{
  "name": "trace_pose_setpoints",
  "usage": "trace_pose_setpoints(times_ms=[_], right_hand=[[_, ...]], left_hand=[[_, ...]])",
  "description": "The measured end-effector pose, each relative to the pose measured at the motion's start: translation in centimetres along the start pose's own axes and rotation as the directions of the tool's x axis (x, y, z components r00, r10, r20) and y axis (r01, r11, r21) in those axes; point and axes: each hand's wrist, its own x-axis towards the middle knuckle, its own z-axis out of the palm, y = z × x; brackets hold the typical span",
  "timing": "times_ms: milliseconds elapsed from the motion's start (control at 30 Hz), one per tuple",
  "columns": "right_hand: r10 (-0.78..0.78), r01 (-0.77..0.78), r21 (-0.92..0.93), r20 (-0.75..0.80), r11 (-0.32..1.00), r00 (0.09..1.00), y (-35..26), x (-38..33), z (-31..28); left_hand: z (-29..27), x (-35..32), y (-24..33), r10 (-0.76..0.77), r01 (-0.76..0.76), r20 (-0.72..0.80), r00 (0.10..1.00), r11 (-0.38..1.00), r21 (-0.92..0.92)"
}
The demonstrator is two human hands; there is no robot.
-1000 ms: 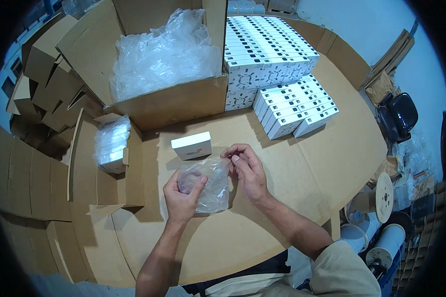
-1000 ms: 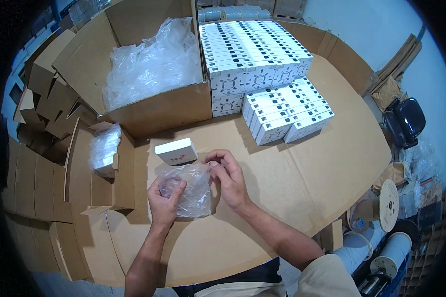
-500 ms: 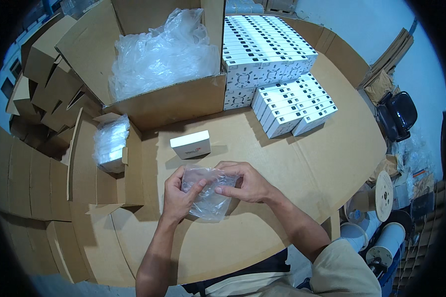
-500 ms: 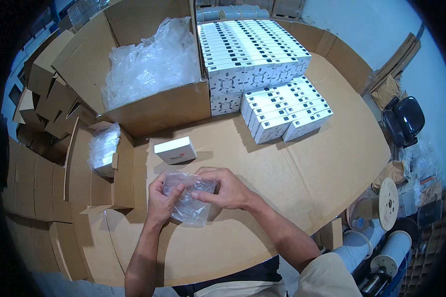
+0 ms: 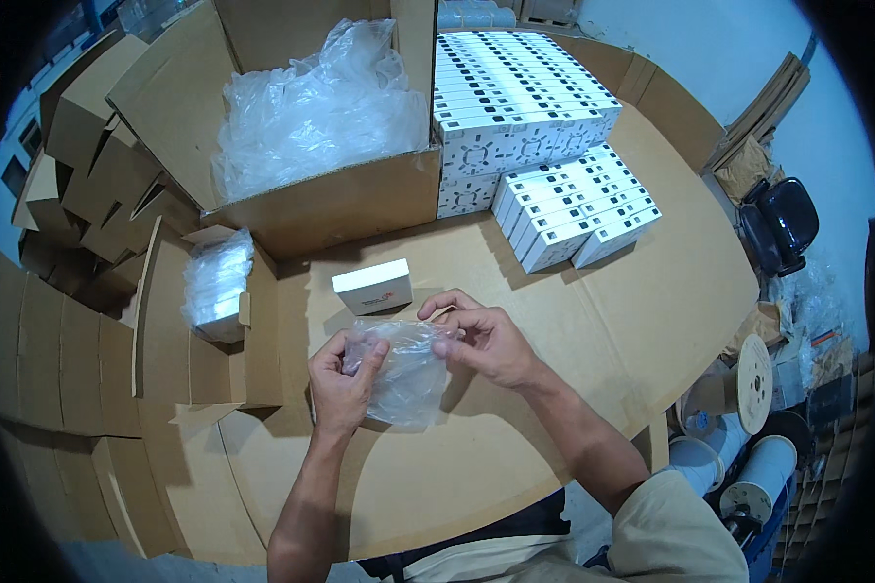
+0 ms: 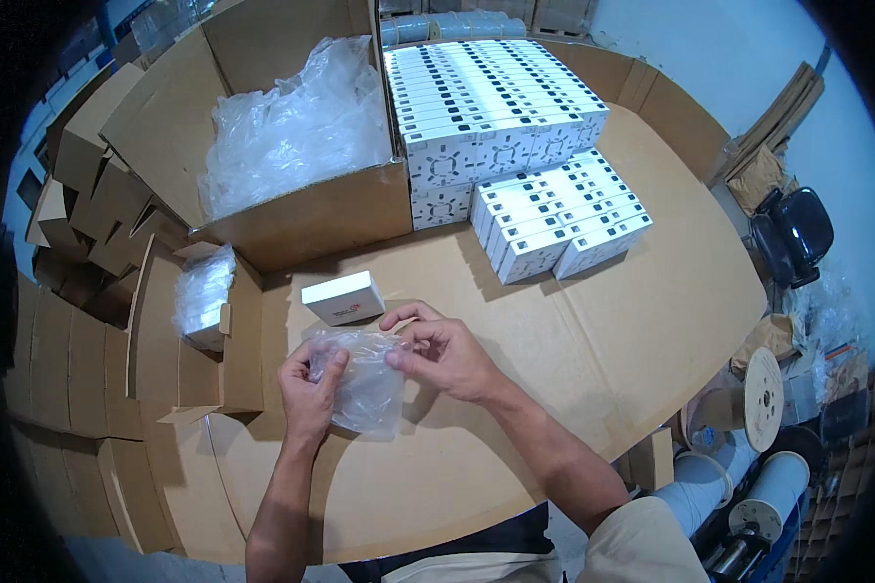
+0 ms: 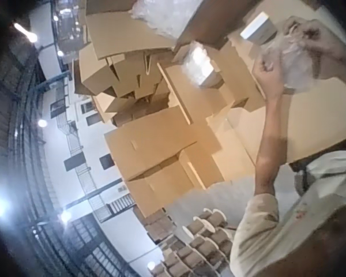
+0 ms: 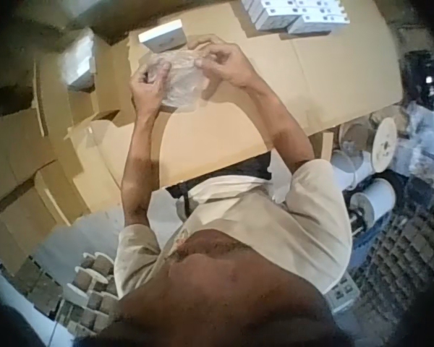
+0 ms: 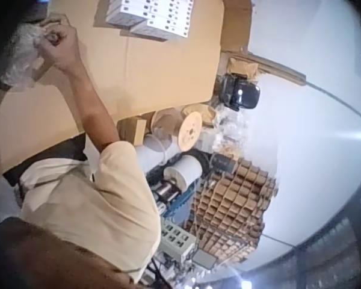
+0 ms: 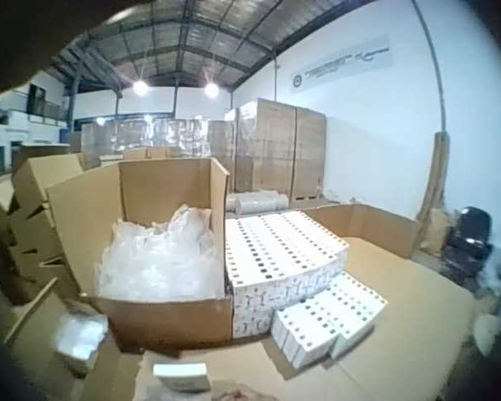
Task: Packing small white boxes into plastic bags and larger cardboard boxes.
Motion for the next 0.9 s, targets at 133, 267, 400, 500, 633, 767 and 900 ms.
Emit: trace_pose_setpoints(times_ms=[133, 267, 400, 500, 633, 767, 900], right_hand=[[0.033, -0.032, 0.141, -0.004, 0.989, 0.999, 0.8, 0.1, -0.8], [0.028, 0.033, 0.378, -0.155, 0.925, 0.988, 0.2, 0.2, 1.1], [0.002, 0.054, 0.227, -0.24, 0.972, 0.971, 0.9, 0.1, 2.6], [0.093, -0.044, 0.157, -0.323, 0.987, 0.942, 1.5, 0.2, 3.7], [0.073, -0.063, 0.038, -0.364, 0.997, 0.929, 1.8, 0.0, 3.9], [0.044, -0.088, -0.112, -0.353, 0.99, 0.935, 1.9, -0.3, 3.7], [-0.005, -0.056, -0.174, -0.332, 0.983, 0.943, 2.0, -0.4, 4.1]], left_hand=[[-0.1, 0.1, 0.1, -0.011, 0.011, -0.023, 1.0, 1.0, 0.023], [0.1, 0.2, -0.4, -0.012, 0.005, -0.111, 0.994, 0.998, -0.061], [0.8, 0.1, -0.6, 0.023, -0.063, -0.19, 0.982, 0.977, -0.205], [0.8, -0.2, -1.0, 0.069, -0.094, -0.127, 0.989, 0.975, -0.201], [1.3, -0.4, -0.5, 0.07, -0.077, -0.045, 0.997, 0.977, -0.199], [1.6, -0.4, 0.4, -0.077, 0.069, -0.025, 0.997, 0.968, -0.24], [0.9, -0.3, -0.7, -0.124, 0.108, -0.062, 0.99, 0.97, -0.219]])
